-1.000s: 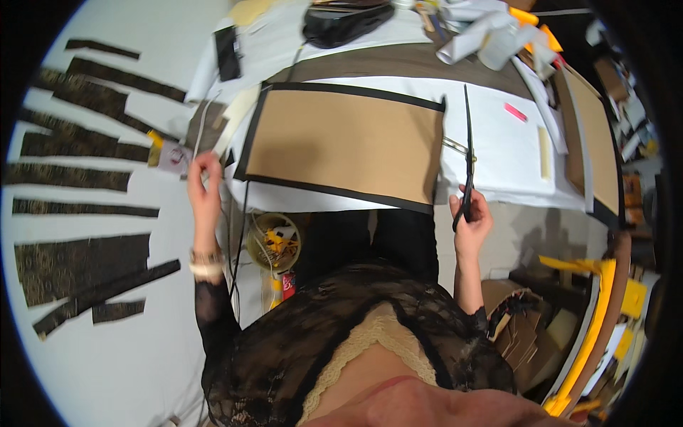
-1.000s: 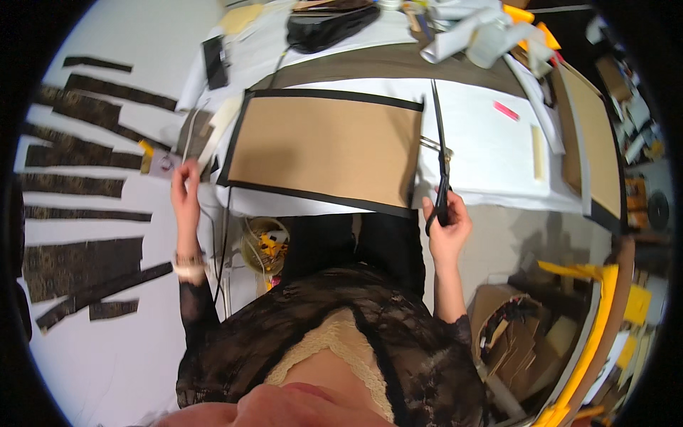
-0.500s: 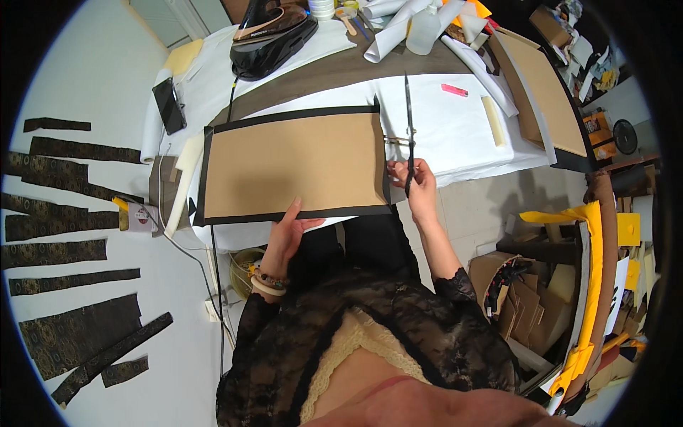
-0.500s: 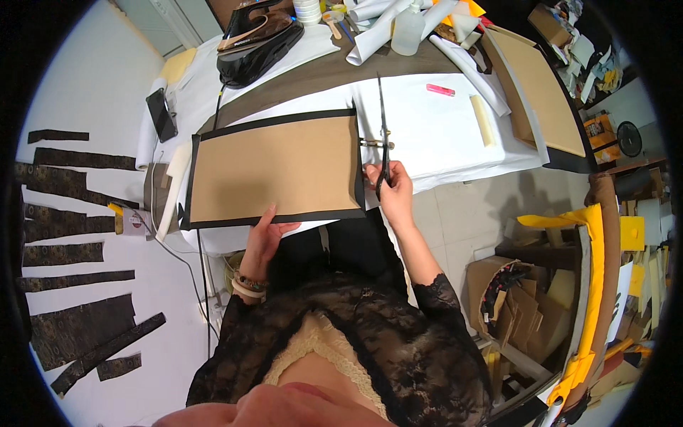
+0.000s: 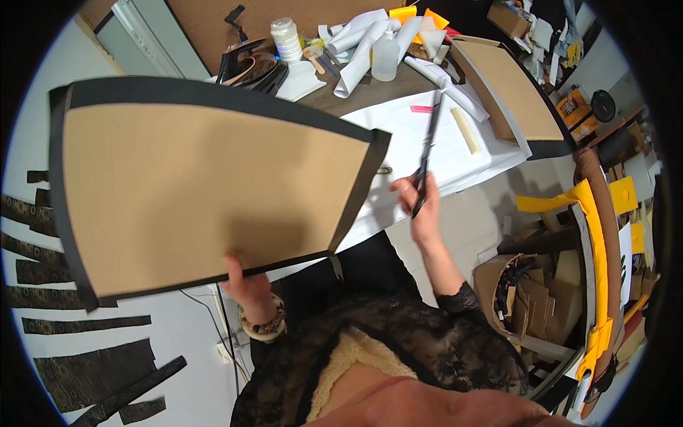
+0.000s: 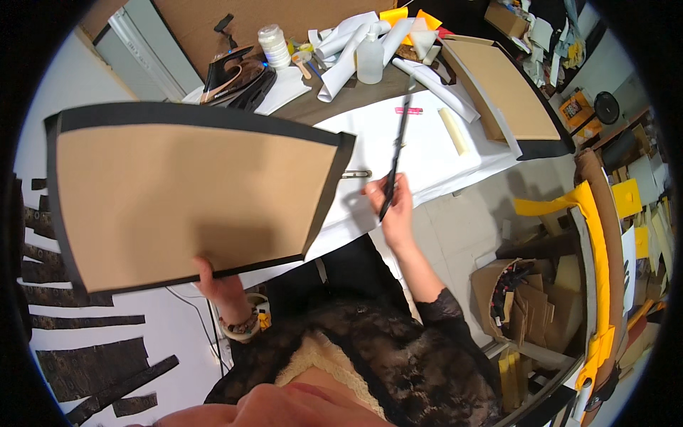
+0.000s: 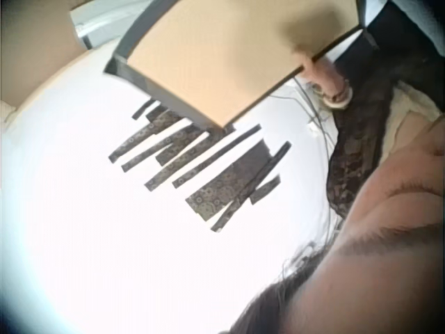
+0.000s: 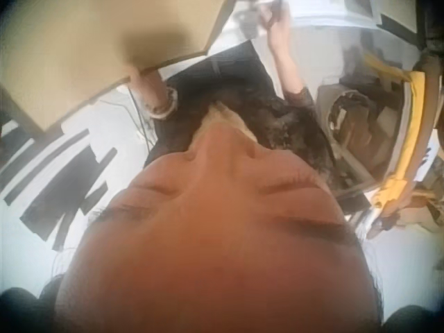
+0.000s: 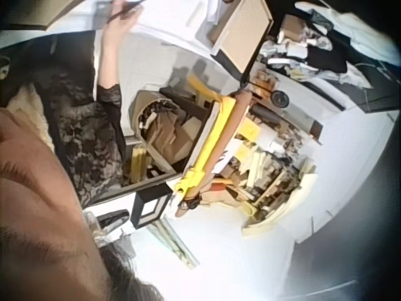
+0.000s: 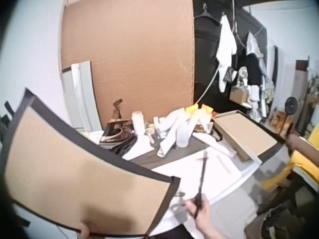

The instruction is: The person irons a black fabric strip, trims its edges with scissors, folds and irons a larger beige fabric piece, and uses a lighter to seal the edges of a black fabric piece. The person handles an iron, scissors, and a lighter while working on a white table.

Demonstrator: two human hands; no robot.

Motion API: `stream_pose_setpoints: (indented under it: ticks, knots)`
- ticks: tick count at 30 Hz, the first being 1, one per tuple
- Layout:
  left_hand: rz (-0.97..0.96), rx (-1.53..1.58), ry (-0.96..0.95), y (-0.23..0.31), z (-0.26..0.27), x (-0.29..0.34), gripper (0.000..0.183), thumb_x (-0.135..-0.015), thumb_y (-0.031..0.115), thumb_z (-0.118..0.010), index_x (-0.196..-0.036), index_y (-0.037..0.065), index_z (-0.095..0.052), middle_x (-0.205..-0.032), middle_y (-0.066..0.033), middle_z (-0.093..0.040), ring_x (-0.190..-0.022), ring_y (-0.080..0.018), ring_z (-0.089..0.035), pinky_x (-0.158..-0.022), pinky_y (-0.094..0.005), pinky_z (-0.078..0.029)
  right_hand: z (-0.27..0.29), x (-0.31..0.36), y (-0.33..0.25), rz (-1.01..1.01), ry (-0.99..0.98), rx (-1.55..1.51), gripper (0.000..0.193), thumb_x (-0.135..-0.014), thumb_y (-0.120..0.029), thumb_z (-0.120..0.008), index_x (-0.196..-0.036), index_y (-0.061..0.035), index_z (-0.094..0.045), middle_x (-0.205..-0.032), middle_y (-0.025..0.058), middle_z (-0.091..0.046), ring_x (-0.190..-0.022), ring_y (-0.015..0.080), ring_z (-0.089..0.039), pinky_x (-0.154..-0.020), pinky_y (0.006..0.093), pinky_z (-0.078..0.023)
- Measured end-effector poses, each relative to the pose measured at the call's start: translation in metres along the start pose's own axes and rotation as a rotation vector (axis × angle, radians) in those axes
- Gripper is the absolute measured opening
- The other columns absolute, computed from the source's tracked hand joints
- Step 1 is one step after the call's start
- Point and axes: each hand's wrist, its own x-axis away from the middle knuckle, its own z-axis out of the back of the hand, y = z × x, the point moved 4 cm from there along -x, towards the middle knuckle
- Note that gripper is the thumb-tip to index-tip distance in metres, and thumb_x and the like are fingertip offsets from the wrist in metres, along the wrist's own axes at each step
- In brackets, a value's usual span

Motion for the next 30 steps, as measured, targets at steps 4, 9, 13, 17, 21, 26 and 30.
stream_pose_setpoints:
  ticks: [4, 9, 13, 17, 21, 26, 30]
  knots:
    - [-0.32, -0.398, -0.186, 0.03, 0.055, -0.011, 0.044, -0.096, 0.018, -0.053, -0.133, -0.003, -0.043, -0.13, -0.0142, -0.053, -0.116, -0.0275, -0.053, -0.1, -0.0444, -0.042, 0.001, -0.029, -0.058, 0.211, -0.001, 0.127, 0.04, -0.076, -0.007, -0.079, -0.09, -0.0074, -0.042, -0.077, 0.0003, -0.054, -0.072, 0.0065, -0.05, -0.068, 0.0216, -0.044]
    - [-0.418, -0.24, -0.123, 0.06, 0.067, -0.012, 0.038, -0.095, 0.02, -0.055, -0.121, -0.008, -0.05, -0.113, -0.0178, -0.06, -0.103, -0.0272, -0.057, -0.093, -0.0479, -0.047, -0.048, -0.052, -0.085, 0.264, -0.32, 0.173, 0.044, -0.072, -0.009, -0.082, -0.093, -0.0064, -0.044, -0.088, 0.0051, -0.065, -0.076, 0.006, -0.056, -0.073, 0.0221, -0.048]
    - [-0.413, -0.165, -0.352, 0.073, 0.078, -0.01, 0.033, -0.091, 0.015, -0.055, -0.118, -0.005, -0.053, -0.114, -0.0179, -0.059, -0.107, -0.0287, -0.057, -0.095, -0.0491, -0.045, -0.072, -0.058, -0.075, 0.192, -0.418, 0.255, 0.042, -0.068, -0.008, -0.082, -0.088, -0.0048, -0.045, -0.085, 0.0065, -0.066, -0.086, 0.0136, -0.065, -0.075, 0.0273, -0.052]
    - [-0.45, -0.211, -0.358, 0.088, 0.078, -0.008, 0.037, -0.091, 0.025, -0.058, -0.116, -0.002, -0.056, -0.117, -0.0167, -0.059, -0.107, -0.0301, -0.057, -0.096, -0.0491, -0.044, -0.081, -0.056, -0.065, 0.128, -0.427, 0.243, 0.036, -0.068, -0.006, -0.077, -0.086, -0.0042, -0.046, -0.078, 0.0048, -0.063, -0.08, 0.0138, -0.065, -0.072, 0.0271, -0.051]
    - [-0.49, -0.169, -0.28, 0.1, 0.048, -0.004, 0.036, -0.089, 0.025, -0.059, -0.114, -0.001, -0.059, -0.119, -0.0171, -0.059, -0.11, -0.0312, -0.057, -0.097, -0.0485, -0.044, -0.085, -0.055, -0.071, 0.166, -0.341, 0.422, 0.033, -0.066, -0.007, -0.076, -0.083, -0.0037, -0.047, -0.071, 0.0036, -0.06, -0.069, 0.0105, -0.059, -0.065, 0.0252, -0.048]
    - [-0.497, -0.096, -0.416, 0.109, 0.045, -0.005, 0.039, -0.087, 0.023, -0.061, -0.118, 0.0, -0.059, -0.125, -0.0182, -0.058, -0.116, -0.0327, -0.055, -0.102, -0.0499, -0.041, -0.089, -0.05, -0.078, 0.203, -0.258, 0.45, 0.031, -0.068, -0.006, -0.074, -0.085, -0.0035, -0.048, -0.071, 0.0037, -0.06, -0.065, 0.0095, -0.057, -0.061, 0.0243, -0.046]
    - [-0.513, -0.1, -0.451, 0.115, 0.054, -0.007, 0.044, -0.088, 0.026, -0.061, -0.124, 0.0, -0.056, -0.129, -0.0183, -0.056, -0.121, -0.0344, -0.052, -0.106, -0.0523, -0.037, -0.091, -0.049, -0.065, -0.015, -0.276, -0.054, 0.024, -0.074, -0.002, -0.069, -0.089, -0.0055, -0.05, -0.075, 0.0055, -0.062, -0.075, 0.0118, -0.063, -0.07, 0.0221, -0.048]
